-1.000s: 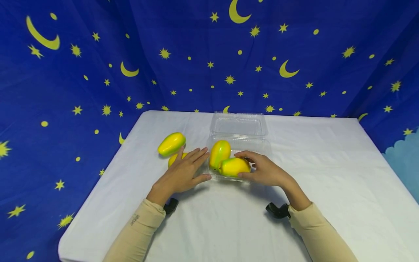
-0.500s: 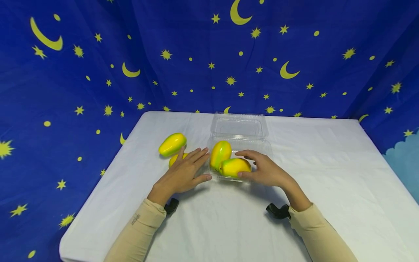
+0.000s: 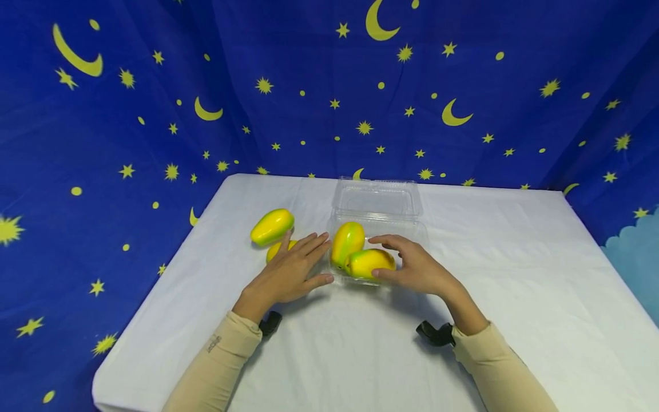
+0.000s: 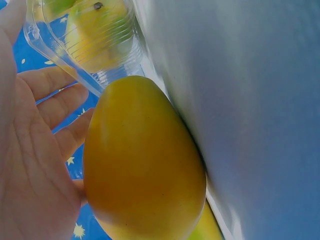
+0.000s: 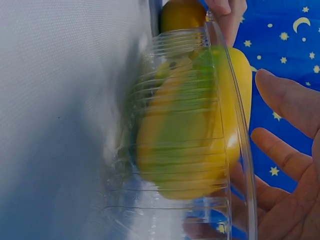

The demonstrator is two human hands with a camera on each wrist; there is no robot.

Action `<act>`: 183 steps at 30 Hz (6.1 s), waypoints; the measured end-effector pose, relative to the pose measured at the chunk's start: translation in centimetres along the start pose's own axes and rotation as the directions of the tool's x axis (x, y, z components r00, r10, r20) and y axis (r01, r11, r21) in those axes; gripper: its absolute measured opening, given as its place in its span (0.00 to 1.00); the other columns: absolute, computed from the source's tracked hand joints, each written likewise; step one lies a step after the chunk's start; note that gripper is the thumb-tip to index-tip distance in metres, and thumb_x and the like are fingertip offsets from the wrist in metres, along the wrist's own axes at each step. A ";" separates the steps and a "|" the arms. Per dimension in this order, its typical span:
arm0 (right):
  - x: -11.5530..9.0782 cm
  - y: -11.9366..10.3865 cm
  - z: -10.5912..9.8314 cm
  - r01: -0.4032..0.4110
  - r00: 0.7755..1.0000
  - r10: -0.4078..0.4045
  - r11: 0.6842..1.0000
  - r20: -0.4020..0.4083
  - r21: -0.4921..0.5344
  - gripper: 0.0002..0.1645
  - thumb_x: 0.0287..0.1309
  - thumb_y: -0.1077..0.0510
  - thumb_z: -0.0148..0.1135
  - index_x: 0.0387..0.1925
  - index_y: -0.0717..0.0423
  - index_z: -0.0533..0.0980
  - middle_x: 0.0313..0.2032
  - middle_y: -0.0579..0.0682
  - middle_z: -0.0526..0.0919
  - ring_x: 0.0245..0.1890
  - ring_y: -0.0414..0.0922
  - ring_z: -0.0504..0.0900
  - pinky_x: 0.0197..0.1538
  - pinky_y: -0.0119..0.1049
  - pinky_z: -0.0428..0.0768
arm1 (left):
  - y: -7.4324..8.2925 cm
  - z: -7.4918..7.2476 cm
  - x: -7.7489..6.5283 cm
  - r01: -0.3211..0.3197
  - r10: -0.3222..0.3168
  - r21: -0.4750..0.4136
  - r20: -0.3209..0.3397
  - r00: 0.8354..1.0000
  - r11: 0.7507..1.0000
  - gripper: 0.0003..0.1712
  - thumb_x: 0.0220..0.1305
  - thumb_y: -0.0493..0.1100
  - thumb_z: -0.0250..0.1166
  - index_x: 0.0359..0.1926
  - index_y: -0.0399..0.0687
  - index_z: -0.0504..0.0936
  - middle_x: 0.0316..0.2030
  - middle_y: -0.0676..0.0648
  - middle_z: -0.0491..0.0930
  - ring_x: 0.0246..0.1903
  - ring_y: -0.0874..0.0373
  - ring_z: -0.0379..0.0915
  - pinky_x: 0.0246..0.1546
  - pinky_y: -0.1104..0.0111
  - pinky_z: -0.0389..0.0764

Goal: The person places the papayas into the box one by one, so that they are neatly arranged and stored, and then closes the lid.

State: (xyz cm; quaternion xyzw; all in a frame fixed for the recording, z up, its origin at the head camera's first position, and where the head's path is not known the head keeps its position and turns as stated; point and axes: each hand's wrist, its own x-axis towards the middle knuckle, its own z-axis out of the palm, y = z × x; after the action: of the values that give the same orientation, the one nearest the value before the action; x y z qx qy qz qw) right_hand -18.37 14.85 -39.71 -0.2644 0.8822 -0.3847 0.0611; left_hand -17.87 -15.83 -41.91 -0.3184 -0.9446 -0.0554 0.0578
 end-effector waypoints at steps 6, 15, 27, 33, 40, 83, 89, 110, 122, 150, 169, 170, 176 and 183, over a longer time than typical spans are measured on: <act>-0.3 -0.4 -0.1 0.010 0.999 -0.010 1.000 -0.037 -0.012 0.35 0.58 0.47 0.73 0.66 0.42 0.72 0.67 0.45 0.74 0.66 0.57 0.74 0.63 0.61 0.74 | 0.0 -0.1 0.0 0.002 -0.002 -0.011 0.003 1.000 1.000 0.44 0.71 0.73 0.47 0.77 0.54 0.60 0.78 0.52 0.55 0.77 0.51 0.54 0.76 0.37 0.40; -1.7 0.1 -0.7 0.042 0.967 -0.091 0.978 -0.238 -0.206 0.37 0.59 0.45 0.71 0.68 0.48 0.71 0.67 0.51 0.73 0.68 0.53 0.71 0.68 0.57 0.72 | -0.1 -0.1 -0.1 -0.007 0.007 -0.006 -0.006 1.000 1.000 0.47 0.71 0.76 0.40 0.78 0.53 0.59 0.78 0.51 0.55 0.77 0.51 0.54 0.76 0.37 0.40; -5.3 2.3 -0.5 -0.110 0.960 -0.020 0.891 -0.279 -0.441 0.50 0.58 0.33 0.67 0.75 0.52 0.63 0.74 0.60 0.64 0.74 0.65 0.60 0.69 0.68 0.64 | -0.1 -0.1 -0.1 -0.011 0.011 -0.021 -0.002 1.000 1.000 0.46 0.71 0.75 0.41 0.77 0.53 0.59 0.78 0.50 0.55 0.77 0.50 0.54 0.76 0.36 0.40; -6.6 3.3 -0.5 -0.149 0.967 0.028 0.868 -0.252 -0.475 0.52 0.60 0.31 0.63 0.77 0.51 0.58 0.77 0.58 0.57 0.75 0.67 0.57 0.69 0.67 0.64 | -0.1 -0.1 0.0 -0.012 0.011 -0.024 -0.010 1.000 1.000 0.46 0.71 0.75 0.41 0.77 0.53 0.59 0.78 0.51 0.56 0.76 0.50 0.55 0.76 0.37 0.39; -7.4 4.0 -0.6 -0.143 0.974 0.042 0.874 -0.221 -0.464 0.53 0.62 0.31 0.62 0.78 0.52 0.56 0.78 0.58 0.54 0.73 0.66 0.61 0.68 0.66 0.66 | -0.2 0.0 0.0 -0.012 0.012 -0.032 -0.013 1.000 0.999 0.46 0.71 0.74 0.43 0.77 0.53 0.59 0.78 0.51 0.56 0.76 0.50 0.54 0.76 0.37 0.38; -7.7 4.6 -0.4 -0.132 0.985 0.063 0.881 -0.163 -0.455 0.52 0.66 0.33 0.57 0.79 0.55 0.52 0.79 0.56 0.52 0.70 0.66 0.68 0.66 0.64 0.70 | -3.6 -2.2 -2.1 0.098 -0.134 -0.156 -0.241 0.961 0.983 0.38 0.69 0.67 0.58 0.72 0.54 0.69 0.70 0.47 0.70 0.70 0.48 0.65 0.65 0.46 0.70; -7.8 4.7 -0.4 -0.142 0.985 0.082 0.887 -0.153 -0.439 0.52 0.67 0.33 0.56 0.79 0.53 0.51 0.79 0.56 0.51 0.70 0.66 0.66 0.66 0.65 0.69 | -4.9 -1.9 -2.9 0.138 -0.197 -0.267 -0.208 0.958 0.954 0.37 0.68 0.67 0.59 0.71 0.57 0.71 0.68 0.48 0.72 0.68 0.48 0.67 0.67 0.45 0.69; -7.9 4.8 -0.4 -0.146 0.984 0.092 0.901 -0.150 -0.409 0.51 0.67 0.33 0.56 0.79 0.52 0.50 0.80 0.55 0.49 0.71 0.66 0.65 0.67 0.66 0.68 | -7.8 -0.5 -4.5 0.285 -0.348 -0.618 0.020 0.937 0.733 0.44 0.47 0.62 0.79 0.67 0.67 0.75 0.58 0.59 0.77 0.43 0.53 0.70 0.38 0.63 0.73; -7.9 4.7 -0.4 -0.154 0.983 0.099 0.902 -0.156 -0.404 0.52 0.66 0.31 0.56 0.79 0.52 0.50 0.80 0.54 0.49 0.72 0.65 0.65 0.67 0.65 0.68 | -8.4 0.4 -4.3 0.382 -0.414 -0.636 0.107 0.904 0.671 0.43 0.48 0.64 0.78 0.67 0.70 0.75 0.39 0.48 0.80 0.40 0.52 0.70 0.40 0.61 0.72; -8.1 5.0 -0.7 -0.151 0.984 0.099 0.907 -0.149 -0.392 0.53 0.67 0.30 0.55 0.79 0.53 0.50 0.80 0.55 0.48 0.72 0.65 0.63 0.68 0.65 0.67 | -6.8 -0.9 -2.2 0.260 -0.410 -0.731 -0.030 0.912 0.631 0.41 0.56 0.62 0.74 0.70 0.67 0.71 0.56 0.52 0.79 0.46 0.51 0.74 0.43 0.62 0.76; -8.0 4.9 -0.4 -0.150 0.982 0.095 0.919 -0.164 -0.366 0.53 0.65 0.28 0.55 0.79 0.52 0.52 0.80 0.54 0.50 0.72 0.64 0.65 0.67 0.65 0.69 | -3.2 -3.8 5.6 0.122 -0.170 -0.632 -0.016 0.985 0.765 0.37 0.55 0.69 0.71 0.66 0.77 0.71 0.53 0.64 0.79 0.47 0.60 0.73 0.36 0.60 0.78; -8.0 4.9 -0.4 -0.151 0.982 0.095 0.919 -0.165 -0.365 0.53 0.65 0.28 0.55 0.79 0.52 0.52 0.80 0.54 0.50 0.72 0.64 0.65 0.67 0.65 0.69 | -2.9 -4.0 6.0 0.116 -0.159 -0.632 -0.012 0.987 0.766 0.37 0.56 0.68 0.71 0.66 0.77 0.71 0.53 0.64 0.79 0.48 0.60 0.73 0.36 0.60 0.78; -8.0 4.8 -0.4 -0.155 0.980 0.099 0.919 -0.171 -0.362 0.54 0.64 0.27 0.55 0.79 0.51 0.53 0.80 0.53 0.50 0.71 0.64 0.66 0.67 0.64 0.70 | -1.3 -4.2 8.4 0.076 -0.092 -0.632 0.008 0.996 0.771 0.37 0.58 0.67 0.70 0.68 0.73 0.71 0.56 0.64 0.78 0.49 0.61 0.73 0.40 0.60 0.80; -8.0 4.6 -0.3 -0.168 0.979 0.114 0.920 -0.167 -0.353 0.54 0.63 0.26 0.55 0.79 0.51 0.53 0.79 0.53 0.50 0.72 0.63 0.65 0.67 0.64 0.69 | 0.3 -3.1 10.9 0.029 -0.001 -0.606 0.046 0.999 0.795 0.38 0.59 0.64 0.70 0.69 0.68 0.70 0.55 0.63 0.78 0.48 0.60 0.73 0.47 0.62 0.78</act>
State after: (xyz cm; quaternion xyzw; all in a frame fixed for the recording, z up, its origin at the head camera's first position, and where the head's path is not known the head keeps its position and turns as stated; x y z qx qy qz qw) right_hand -13.55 21.77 -43.58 -0.1786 0.9572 -0.2265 -0.0248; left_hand -26.06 -9.51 -37.30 -0.3138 -0.8807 -0.3482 -0.0679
